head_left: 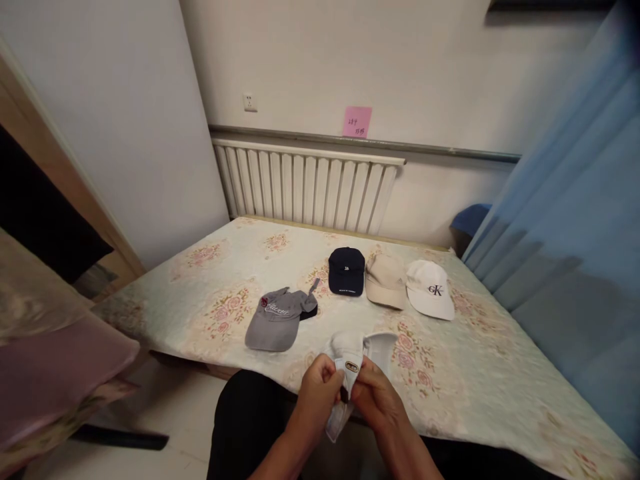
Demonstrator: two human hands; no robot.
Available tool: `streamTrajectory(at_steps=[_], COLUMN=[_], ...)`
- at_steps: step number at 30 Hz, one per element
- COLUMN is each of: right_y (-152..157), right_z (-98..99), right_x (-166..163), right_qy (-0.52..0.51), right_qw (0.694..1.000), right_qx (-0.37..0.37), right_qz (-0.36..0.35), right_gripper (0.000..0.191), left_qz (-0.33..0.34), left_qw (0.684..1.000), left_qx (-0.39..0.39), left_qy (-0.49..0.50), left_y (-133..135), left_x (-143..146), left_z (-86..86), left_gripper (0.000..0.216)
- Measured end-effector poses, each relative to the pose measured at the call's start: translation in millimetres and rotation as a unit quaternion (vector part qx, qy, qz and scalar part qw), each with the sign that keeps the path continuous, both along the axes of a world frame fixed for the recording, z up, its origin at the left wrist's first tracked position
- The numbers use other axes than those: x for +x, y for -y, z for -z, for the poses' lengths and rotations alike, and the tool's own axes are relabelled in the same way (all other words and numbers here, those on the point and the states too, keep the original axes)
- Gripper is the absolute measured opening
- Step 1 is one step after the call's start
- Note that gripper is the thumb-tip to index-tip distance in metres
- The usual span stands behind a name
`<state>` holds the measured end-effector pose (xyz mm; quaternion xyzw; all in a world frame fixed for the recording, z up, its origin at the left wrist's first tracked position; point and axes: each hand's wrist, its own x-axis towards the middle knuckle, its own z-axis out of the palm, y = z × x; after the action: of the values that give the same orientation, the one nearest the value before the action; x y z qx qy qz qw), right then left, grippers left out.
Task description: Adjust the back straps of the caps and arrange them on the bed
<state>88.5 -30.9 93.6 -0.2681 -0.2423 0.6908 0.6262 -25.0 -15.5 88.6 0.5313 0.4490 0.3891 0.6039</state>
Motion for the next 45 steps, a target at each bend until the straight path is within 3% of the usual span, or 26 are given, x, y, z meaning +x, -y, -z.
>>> streamTrajectory(at_steps=[8, 24, 45], right_y=[4.4, 3.8, 6.9], right_z=[4.5, 17.2, 20.6], right_x=[3.8, 1.7, 2.7], right_qy=[-0.051, -0.032, 0.012], right_qw=[0.998, 0.999, 1.0], right_qx=[0.016, 0.008, 0.006], right_qz=[-0.029, 0.011, 0.017], right_gripper=[0.025, 0.03, 0.032], left_qz=[0.015, -0.01, -0.014], left_qw=[0.997, 0.977, 0.986], left_qx=[-0.019, -0.096, -0.102], left_qy=[0.08, 0.188, 0.131], left_y=[1.0, 1.6, 3.7], left_x=[-1.1, 0.5, 3.5], left_z=[-1.8, 7.9, 7.4], left_gripper=[0.013, 0.016, 0.013])
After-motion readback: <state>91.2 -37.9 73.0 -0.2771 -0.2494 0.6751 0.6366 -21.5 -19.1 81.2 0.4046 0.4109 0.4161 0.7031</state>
